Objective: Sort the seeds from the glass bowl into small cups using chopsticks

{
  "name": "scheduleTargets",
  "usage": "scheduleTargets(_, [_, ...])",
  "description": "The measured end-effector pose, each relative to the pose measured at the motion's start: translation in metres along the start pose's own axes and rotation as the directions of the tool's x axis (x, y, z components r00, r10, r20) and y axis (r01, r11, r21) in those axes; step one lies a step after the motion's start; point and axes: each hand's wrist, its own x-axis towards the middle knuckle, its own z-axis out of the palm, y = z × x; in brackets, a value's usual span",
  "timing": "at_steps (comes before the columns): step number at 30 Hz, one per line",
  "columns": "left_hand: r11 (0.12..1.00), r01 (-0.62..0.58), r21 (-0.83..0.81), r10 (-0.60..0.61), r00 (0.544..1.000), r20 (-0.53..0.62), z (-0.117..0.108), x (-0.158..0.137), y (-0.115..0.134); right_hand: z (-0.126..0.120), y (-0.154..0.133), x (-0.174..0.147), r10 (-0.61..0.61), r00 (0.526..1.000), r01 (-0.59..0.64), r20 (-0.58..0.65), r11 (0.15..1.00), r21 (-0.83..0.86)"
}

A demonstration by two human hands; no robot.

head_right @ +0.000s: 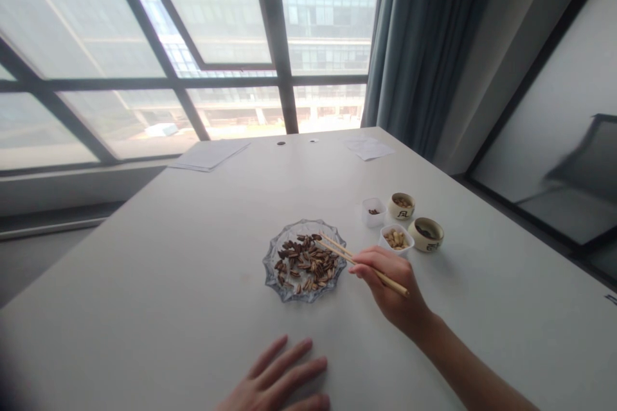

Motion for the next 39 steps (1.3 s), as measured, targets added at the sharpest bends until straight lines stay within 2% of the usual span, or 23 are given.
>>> scheduleTargets(2, [1.000, 0.012, -0.002, -0.012, 0.999, -0.053, 0.007, -0.003, 0.001, 0.002, 0.001, 0.000, 0.013, 1.000, -0.013, 0.018, 1.000, 0.012])
scheduleTargets(5, [1.000, 0.021, -0.010, -0.021, 0.999, -0.046, 0.021, -0.010, 0.004, 0.005, 0.002, -0.001, 0.024, 0.999, -0.025, 0.025, 0.999, 0.031])
scheduleTargets(8, [0.999, 0.027, -0.018, -0.027, 0.999, -0.034, 0.027, -0.013, 0.005, 0.007, 0.003, -0.004, 0.033, 0.999, -0.033, -0.001, 0.999, 0.034])
scheduleTargets(19, [1.000, 0.018, -0.015, -0.019, 0.999, -0.036, 0.024, -0.011, 0.004, 0.006, 0.001, -0.007, 0.002, 0.998, 0.000, -0.061, 1.000, 0.029])
scheduleTargets(23, [1.000, 0.004, -0.003, -0.004, 0.999, -0.033, 0.007, -0.003, 0.001, 0.001, 0.001, -0.008, -0.018, 0.991, 0.017, -0.134, 1.000, -0.004])
scheduleTargets(25, [1.000, -0.010, 0.012, 0.009, 0.999, 0.033, -0.006, 0.002, -0.001, -0.006, 0.002, -0.006, -0.019, 0.970, 0.010, -0.244, 0.999, -0.041])
scheduleTargets(30, [0.999, -0.025, 0.023, 0.025, 0.999, 0.026, -0.017, 0.009, -0.003, -0.036, 0.010, 0.004, 0.064, 0.855, -0.152, -0.515, 0.980, -0.131])
scheduleTargets(32, [1.000, -0.025, 0.014, 0.025, 1.000, 0.013, -0.015, 0.009, -0.002, -0.048, 0.017, 0.006, 0.098, 0.821, -0.226, -0.563, 0.961, -0.162])
scheduleTargets(35, [1.000, -0.015, -0.002, 0.015, 1.000, -0.016, -0.013, 0.008, -0.002, -0.057, 0.028, 0.006, 0.156, 0.797, -0.295, -0.583, 0.943, -0.152])
scheduleTargets(39, [1.000, -0.021, -0.014, 0.021, 1.000, 0.002, -0.015, 0.009, -0.003, -0.054, 0.033, 0.005, 0.215, 0.790, -0.295, -0.574, 0.954, -0.049])
